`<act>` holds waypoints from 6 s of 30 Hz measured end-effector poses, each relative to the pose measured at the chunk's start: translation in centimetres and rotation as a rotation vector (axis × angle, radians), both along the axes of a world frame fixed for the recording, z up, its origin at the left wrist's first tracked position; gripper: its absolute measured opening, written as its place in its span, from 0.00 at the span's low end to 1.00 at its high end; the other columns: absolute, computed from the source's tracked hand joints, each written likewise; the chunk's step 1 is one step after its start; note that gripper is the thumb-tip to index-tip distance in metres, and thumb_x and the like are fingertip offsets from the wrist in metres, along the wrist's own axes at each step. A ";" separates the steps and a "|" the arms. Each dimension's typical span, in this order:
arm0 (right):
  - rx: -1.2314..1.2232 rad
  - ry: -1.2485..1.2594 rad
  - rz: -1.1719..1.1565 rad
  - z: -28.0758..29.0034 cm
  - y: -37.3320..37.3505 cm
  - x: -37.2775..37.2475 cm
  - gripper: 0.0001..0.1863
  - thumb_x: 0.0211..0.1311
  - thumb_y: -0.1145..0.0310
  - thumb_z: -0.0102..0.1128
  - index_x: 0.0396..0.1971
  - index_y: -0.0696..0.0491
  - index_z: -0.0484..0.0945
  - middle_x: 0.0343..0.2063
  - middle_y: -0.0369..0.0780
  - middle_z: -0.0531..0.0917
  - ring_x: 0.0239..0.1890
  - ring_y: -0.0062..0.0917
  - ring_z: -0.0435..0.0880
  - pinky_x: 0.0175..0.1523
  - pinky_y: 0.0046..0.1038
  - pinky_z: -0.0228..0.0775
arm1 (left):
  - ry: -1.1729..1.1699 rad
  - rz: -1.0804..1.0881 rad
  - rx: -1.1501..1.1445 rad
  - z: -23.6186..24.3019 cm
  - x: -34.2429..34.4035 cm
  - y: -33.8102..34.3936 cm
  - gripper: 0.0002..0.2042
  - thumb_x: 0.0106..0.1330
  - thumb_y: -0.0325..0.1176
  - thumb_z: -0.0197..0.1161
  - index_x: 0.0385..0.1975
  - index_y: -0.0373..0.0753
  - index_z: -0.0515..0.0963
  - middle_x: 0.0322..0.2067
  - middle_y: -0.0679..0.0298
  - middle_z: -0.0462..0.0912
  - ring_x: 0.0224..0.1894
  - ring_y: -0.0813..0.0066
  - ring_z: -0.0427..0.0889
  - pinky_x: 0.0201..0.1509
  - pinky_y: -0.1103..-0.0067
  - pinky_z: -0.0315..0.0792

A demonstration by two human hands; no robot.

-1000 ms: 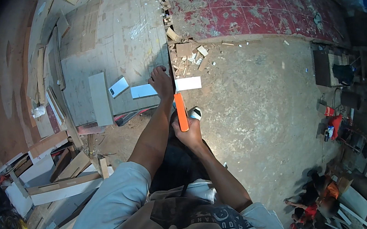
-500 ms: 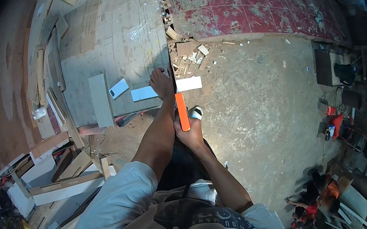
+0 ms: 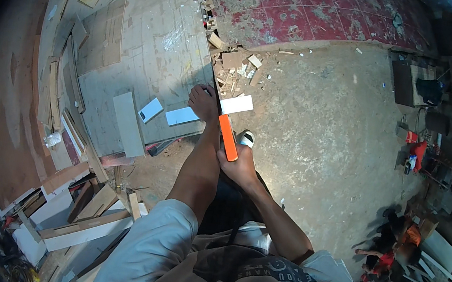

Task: The person cuts a white strip with a hand saw, fits the cut pieces together, and saws the strip again with the hand saw.

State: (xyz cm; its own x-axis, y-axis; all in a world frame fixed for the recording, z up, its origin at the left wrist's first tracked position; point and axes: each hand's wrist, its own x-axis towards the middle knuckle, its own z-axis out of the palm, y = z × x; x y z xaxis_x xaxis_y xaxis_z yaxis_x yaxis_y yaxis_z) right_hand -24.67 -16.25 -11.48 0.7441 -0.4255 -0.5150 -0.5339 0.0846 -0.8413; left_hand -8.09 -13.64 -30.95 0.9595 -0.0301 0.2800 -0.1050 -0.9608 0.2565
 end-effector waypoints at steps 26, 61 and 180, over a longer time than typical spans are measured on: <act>0.037 0.062 -0.001 4.0 0.1 -1.2 0.11 0.53 0.69 0.61 0.20 0.63 0.75 0.17 0.48 0.80 0.23 0.33 0.85 0.32 0.31 0.74 | 0.048 -0.014 -0.106 0.8 0.2 0.1 0.07 0.63 0.36 0.55 0.32 0.40 0.71 0.33 0.60 0.75 0.40 0.59 0.75 0.46 0.66 0.67; -0.012 -0.019 -0.079 -0.7 1.1 -1.3 0.07 0.54 0.74 0.64 0.21 0.61 0.77 0.18 0.38 0.81 0.24 0.18 0.80 0.31 0.26 0.72 | 0.174 0.006 -0.228 2.4 -0.1 -0.3 0.14 0.60 0.45 0.62 0.31 0.41 0.73 0.33 0.63 0.77 0.42 0.61 0.77 0.49 0.67 0.65; -0.076 -0.065 -0.224 0.4 -2.9 -4.7 0.11 0.56 0.73 0.63 0.17 0.59 0.74 0.14 0.33 0.75 0.20 0.14 0.72 0.26 0.24 0.66 | 0.391 -0.608 -0.708 3.3 -0.2 4.1 0.08 0.55 0.37 0.69 0.29 0.40 0.81 0.32 0.65 0.79 0.38 0.67 0.80 0.50 0.71 0.66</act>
